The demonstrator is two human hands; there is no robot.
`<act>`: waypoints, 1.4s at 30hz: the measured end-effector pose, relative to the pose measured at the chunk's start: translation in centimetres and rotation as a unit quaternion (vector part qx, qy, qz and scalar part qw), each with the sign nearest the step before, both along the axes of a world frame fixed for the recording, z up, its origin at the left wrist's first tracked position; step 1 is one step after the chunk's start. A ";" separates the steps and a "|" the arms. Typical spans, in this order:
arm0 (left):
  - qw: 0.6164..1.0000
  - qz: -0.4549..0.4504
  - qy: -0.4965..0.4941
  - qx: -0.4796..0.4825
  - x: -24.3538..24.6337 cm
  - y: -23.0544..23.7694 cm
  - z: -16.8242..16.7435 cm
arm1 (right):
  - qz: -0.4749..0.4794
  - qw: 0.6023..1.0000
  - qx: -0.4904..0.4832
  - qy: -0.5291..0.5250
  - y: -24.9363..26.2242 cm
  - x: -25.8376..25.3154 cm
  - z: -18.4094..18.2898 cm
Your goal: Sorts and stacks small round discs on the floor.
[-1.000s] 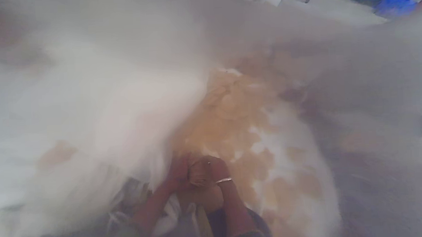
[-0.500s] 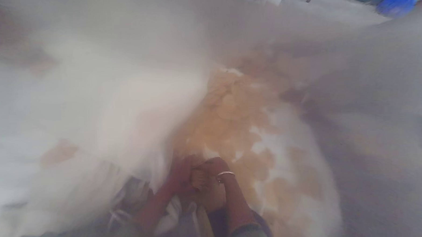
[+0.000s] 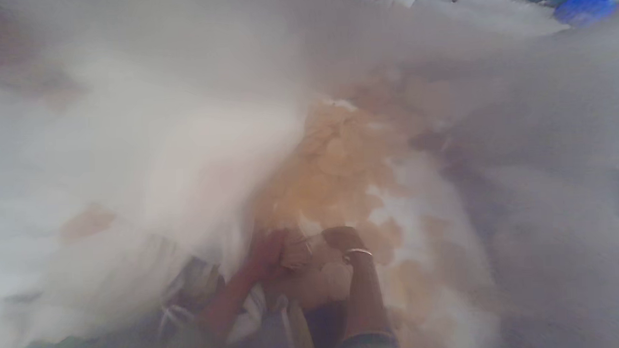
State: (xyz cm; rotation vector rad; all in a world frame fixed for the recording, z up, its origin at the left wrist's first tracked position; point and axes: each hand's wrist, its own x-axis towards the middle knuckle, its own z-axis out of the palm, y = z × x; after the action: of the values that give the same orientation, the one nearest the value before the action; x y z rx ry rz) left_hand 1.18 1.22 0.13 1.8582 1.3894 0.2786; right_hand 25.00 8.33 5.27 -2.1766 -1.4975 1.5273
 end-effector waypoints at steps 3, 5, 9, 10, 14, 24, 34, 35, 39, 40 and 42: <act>1.000 0.003 -0.013 0.006 -0.1 -0.1 -0.2 | -0.068 0.997 0.016 0.031 0.0 1.7 1.0; 1.000 0.006 -0.017 -0.003 -0.1 0.0 0.0 | -0.078 0.995 0.056 0.003 -0.1 2.6 1.1; 1.000 0.017 -0.019 -0.006 -0.2 -0.2 -0.4 | -0.013 0.988 0.121 -0.098 -0.2 1.8 1.3; 0.999 0.020 -0.024 -0.005 -0.2 -0.2 -0.4 | 0.017 0.987 0.131 -0.097 -0.2 1.0 1.2; 0.999 0.023 -0.013 -0.017 -0.3 -0.3 -0.1 | 0.161 0.981 0.095 -0.060 -0.5 -2.1 0.8; 0.998 0.045 -0.034 0.006 -0.5 -0.6 -0.4 | 0.251 0.962 0.083 -0.064 -0.6 -3.6 1.4; 0.999 0.039 -0.026 -0.007 -0.6 -0.5 -0.6 | 0.291 0.946 0.100 -0.095 -0.8 -4.2 2.1; 0.999 0.038 -0.026 -0.007 -0.6 -0.5 -0.5 | 0.293 0.945 0.096 -0.106 -0.8 -4.3 1.9; 0.999 0.034 -0.027 -0.009 -0.8 -0.3 -0.2 | 0.210 0.960 0.166 -0.081 -1.2 -3.1 3.8; 0.999 0.037 -0.033 -0.002 -0.8 -0.4 -0.3 | 0.168 0.961 0.213 -0.050 -1.5 -2.3 3.7; 0.998 0.041 -0.040 -0.004 -0.9 -0.6 -0.7 | 0.068 0.962 0.263 0.021 -1.8 -1.3 3.3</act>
State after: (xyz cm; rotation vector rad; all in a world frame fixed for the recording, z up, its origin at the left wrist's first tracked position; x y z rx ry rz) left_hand 0.27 0.63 -0.56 1.7661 1.4122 0.3833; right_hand 23.73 6.54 8.62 -1.7528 -1.8128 1.0316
